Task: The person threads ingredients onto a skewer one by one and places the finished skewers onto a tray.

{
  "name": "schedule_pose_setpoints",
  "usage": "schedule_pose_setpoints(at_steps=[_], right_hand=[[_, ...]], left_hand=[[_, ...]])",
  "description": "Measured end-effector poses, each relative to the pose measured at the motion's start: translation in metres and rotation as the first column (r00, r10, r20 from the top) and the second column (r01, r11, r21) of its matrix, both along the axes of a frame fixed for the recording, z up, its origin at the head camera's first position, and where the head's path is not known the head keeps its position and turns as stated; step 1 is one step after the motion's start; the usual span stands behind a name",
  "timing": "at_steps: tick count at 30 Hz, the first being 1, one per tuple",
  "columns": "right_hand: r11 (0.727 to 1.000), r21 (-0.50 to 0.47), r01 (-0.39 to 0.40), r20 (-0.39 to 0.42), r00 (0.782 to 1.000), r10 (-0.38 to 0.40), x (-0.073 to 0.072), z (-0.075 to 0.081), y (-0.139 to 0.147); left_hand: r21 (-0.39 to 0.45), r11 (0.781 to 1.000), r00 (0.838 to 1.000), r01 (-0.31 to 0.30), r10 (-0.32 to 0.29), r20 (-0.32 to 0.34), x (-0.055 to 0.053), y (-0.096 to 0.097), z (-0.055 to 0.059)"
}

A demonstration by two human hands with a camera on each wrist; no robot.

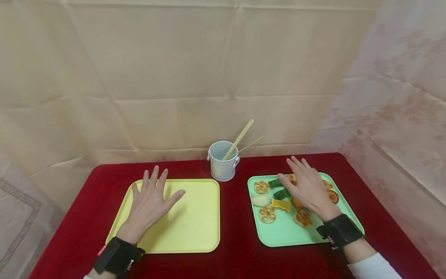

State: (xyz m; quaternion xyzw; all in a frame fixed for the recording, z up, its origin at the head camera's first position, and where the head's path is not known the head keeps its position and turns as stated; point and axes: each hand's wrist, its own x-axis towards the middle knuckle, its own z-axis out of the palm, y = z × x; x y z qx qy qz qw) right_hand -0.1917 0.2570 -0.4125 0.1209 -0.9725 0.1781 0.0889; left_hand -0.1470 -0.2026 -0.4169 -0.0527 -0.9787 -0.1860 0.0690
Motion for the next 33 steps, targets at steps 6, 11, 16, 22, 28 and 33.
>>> schedule_pose_setpoints(at_steps=[6,11,16,22,28,33], right_hand=[[0.992,-0.128,-0.004,-0.012,1.000,0.003,-0.013,0.011,-0.030],[0.963,-0.270,0.018,-0.006,1.000,-0.021,-0.026,0.021,-0.055],[0.919,-0.395,-0.006,-0.072,0.997,-0.025,-0.042,0.029,-0.071],[0.852,-0.524,-0.007,-0.084,0.996,-0.043,-0.057,0.038,-0.088],[0.797,-0.604,-0.002,-0.064,0.997,-0.046,-0.062,0.041,-0.095],[0.757,-0.653,-0.013,-0.068,0.997,-0.041,-0.057,0.043,-0.093]], left_hand=[[0.035,0.999,1.000,-0.003,0.003,0.003,-0.002,0.008,0.005],[0.056,0.998,1.000,-0.003,0.003,0.012,-0.003,0.016,0.005],[0.080,0.997,1.000,0.003,-0.005,0.014,-0.005,0.023,0.003],[0.102,0.995,1.000,0.007,-0.009,0.019,-0.005,0.030,0.003],[0.107,0.994,1.000,0.005,-0.008,0.029,-0.005,0.035,0.002],[0.115,0.993,1.000,0.011,-0.014,0.027,-0.007,0.037,0.002]])
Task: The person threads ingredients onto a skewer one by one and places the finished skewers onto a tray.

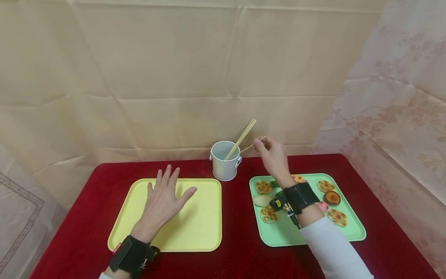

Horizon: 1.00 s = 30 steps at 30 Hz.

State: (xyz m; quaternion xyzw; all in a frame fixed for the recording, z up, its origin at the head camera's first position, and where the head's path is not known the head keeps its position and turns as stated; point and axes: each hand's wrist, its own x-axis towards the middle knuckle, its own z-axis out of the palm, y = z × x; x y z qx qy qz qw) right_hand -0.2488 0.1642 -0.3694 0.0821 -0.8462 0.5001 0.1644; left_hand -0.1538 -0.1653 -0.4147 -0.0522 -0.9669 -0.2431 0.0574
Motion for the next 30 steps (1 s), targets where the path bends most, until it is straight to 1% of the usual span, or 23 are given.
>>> schedule_pose_setpoints(at_steps=[3,6,11,16,18,21,24,26,28,30], right_hand=[[0.999,-0.034,0.000,-0.020,1.000,-0.001,0.007,0.003,0.004],[0.998,-0.062,0.021,-0.076,0.997,-0.026,0.017,0.008,0.008],[0.991,-0.122,0.056,-0.177,0.981,-0.077,0.039,0.018,0.016],[0.984,-0.143,0.103,-0.202,0.971,-0.131,0.064,0.026,0.026],[0.982,-0.151,0.115,-0.192,0.971,-0.143,0.074,0.026,0.030],[0.978,-0.173,0.113,-0.158,0.977,-0.141,0.085,0.022,0.035],[0.979,-0.164,0.123,-0.096,0.985,-0.140,0.097,0.015,0.040],[0.981,-0.155,0.118,-0.053,0.990,-0.128,0.103,0.009,0.041],[0.982,-0.158,0.106,-0.010,0.994,-0.108,0.109,0.003,0.041],[0.978,-0.188,0.085,0.030,0.996,-0.081,0.113,-0.002,0.041]], left_hand=[[0.008,1.000,1.000,0.004,-0.004,-0.005,0.000,0.002,-0.001],[0.014,1.000,1.000,0.010,-0.010,-0.010,-0.001,0.003,-0.002],[0.023,1.000,1.000,0.021,-0.021,-0.023,-0.002,0.006,-0.002],[0.055,0.998,0.999,0.032,-0.030,-0.037,-0.005,0.010,-0.002],[0.086,0.996,0.999,0.032,-0.029,-0.035,-0.005,0.012,-0.002],[0.143,0.989,0.999,0.020,-0.015,-0.029,-0.004,0.014,-0.001],[0.191,0.982,0.999,0.011,-0.003,-0.044,-0.003,0.018,0.000],[0.224,0.975,0.998,0.008,0.007,-0.066,-0.003,0.021,0.000],[0.267,0.964,0.996,0.013,0.012,-0.091,-0.002,0.025,0.000],[0.327,0.945,0.994,0.021,0.017,-0.112,-0.001,0.028,-0.001]])
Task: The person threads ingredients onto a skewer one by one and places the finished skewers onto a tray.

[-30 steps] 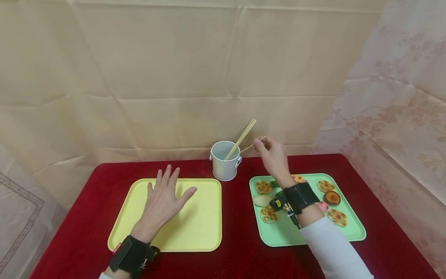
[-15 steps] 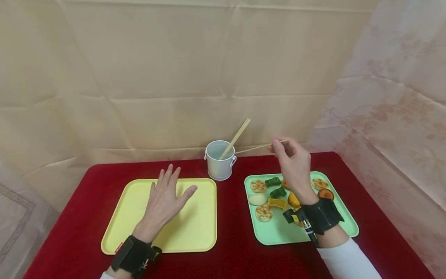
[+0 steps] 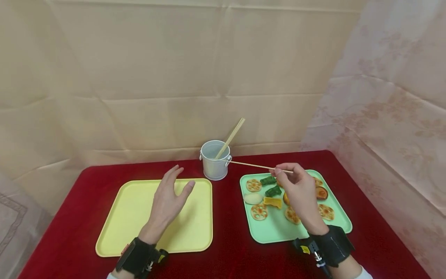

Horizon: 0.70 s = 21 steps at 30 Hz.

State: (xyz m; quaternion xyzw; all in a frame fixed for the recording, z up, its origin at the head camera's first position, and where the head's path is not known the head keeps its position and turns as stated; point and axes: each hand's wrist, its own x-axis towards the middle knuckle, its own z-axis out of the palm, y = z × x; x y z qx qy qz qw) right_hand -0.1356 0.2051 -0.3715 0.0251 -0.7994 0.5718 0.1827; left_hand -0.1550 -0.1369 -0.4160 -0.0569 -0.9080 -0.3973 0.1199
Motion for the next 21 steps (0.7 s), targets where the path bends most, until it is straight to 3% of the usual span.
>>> schedule_pose_setpoints(at_steps=[4,8,13,16,21], right_hand=[[0.994,-0.095,-0.047,0.049,0.997,0.052,0.004,-0.009,-0.006],[0.988,-0.138,-0.075,0.066,0.994,0.084,0.007,-0.015,-0.010],[0.990,-0.117,-0.079,0.062,0.994,0.086,0.015,-0.017,-0.011],[0.992,-0.106,-0.076,0.059,0.995,0.082,0.018,-0.019,-0.013],[0.987,-0.137,-0.080,0.054,0.995,0.088,0.020,-0.023,-0.022]], left_hand=[[0.142,0.990,1.000,-0.004,0.008,-0.026,0.002,0.003,-0.001],[0.320,0.947,0.999,-0.027,0.031,-0.006,0.003,0.009,0.000],[0.540,0.839,0.994,-0.069,0.010,0.112,0.006,0.025,0.003],[0.635,0.768,0.985,-0.080,-0.037,0.170,0.008,0.036,0.004],[0.757,0.651,0.965,-0.055,-0.160,0.208,0.009,0.049,0.004]])
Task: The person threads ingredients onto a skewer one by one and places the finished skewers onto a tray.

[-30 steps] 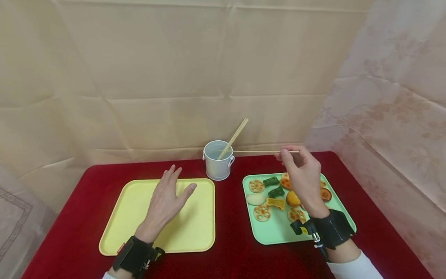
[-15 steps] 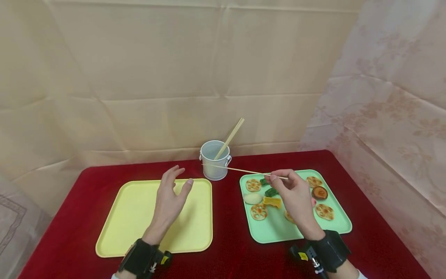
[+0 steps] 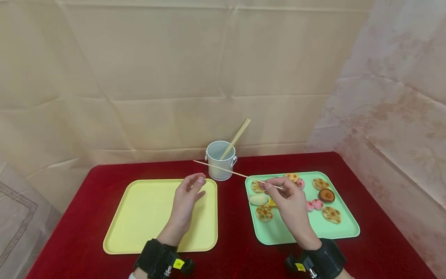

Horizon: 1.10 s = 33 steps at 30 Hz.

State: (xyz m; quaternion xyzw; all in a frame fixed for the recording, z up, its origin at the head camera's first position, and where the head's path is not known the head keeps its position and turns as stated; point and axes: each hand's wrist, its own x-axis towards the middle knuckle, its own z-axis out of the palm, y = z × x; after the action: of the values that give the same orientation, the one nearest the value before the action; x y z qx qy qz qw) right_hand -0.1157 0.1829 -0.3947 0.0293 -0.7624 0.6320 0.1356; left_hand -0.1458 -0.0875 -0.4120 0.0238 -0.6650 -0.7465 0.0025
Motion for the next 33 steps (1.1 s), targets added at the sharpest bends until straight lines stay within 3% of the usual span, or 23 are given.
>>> schedule_pose_setpoints(at_steps=[5,10,14,19,24,33], right_hand=[[0.995,-0.082,-0.057,0.004,0.998,0.057,0.000,-0.004,-0.013],[0.988,-0.113,-0.102,0.016,0.994,0.105,0.000,-0.012,-0.025],[0.984,-0.124,-0.129,0.023,0.991,0.133,-0.001,-0.018,-0.032],[0.986,-0.099,-0.132,0.037,0.990,0.136,0.000,-0.023,-0.037],[0.990,-0.084,-0.116,0.083,0.989,0.123,0.000,-0.025,-0.039],[0.989,-0.031,-0.142,0.096,0.985,0.145,0.001,-0.024,-0.034]], left_hand=[[0.131,0.986,0.993,0.106,-0.112,0.035,0.002,0.010,-0.003],[0.272,0.948,0.980,0.165,-0.189,0.065,0.006,0.022,-0.007],[0.391,0.909,0.976,0.146,-0.197,0.094,0.009,0.028,-0.010],[0.483,0.870,0.979,0.099,-0.172,0.110,0.010,0.034,-0.013],[0.491,0.869,0.981,0.064,-0.146,0.130,0.010,0.038,-0.014],[0.434,0.900,0.983,0.035,-0.110,0.148,0.009,0.039,-0.016]])
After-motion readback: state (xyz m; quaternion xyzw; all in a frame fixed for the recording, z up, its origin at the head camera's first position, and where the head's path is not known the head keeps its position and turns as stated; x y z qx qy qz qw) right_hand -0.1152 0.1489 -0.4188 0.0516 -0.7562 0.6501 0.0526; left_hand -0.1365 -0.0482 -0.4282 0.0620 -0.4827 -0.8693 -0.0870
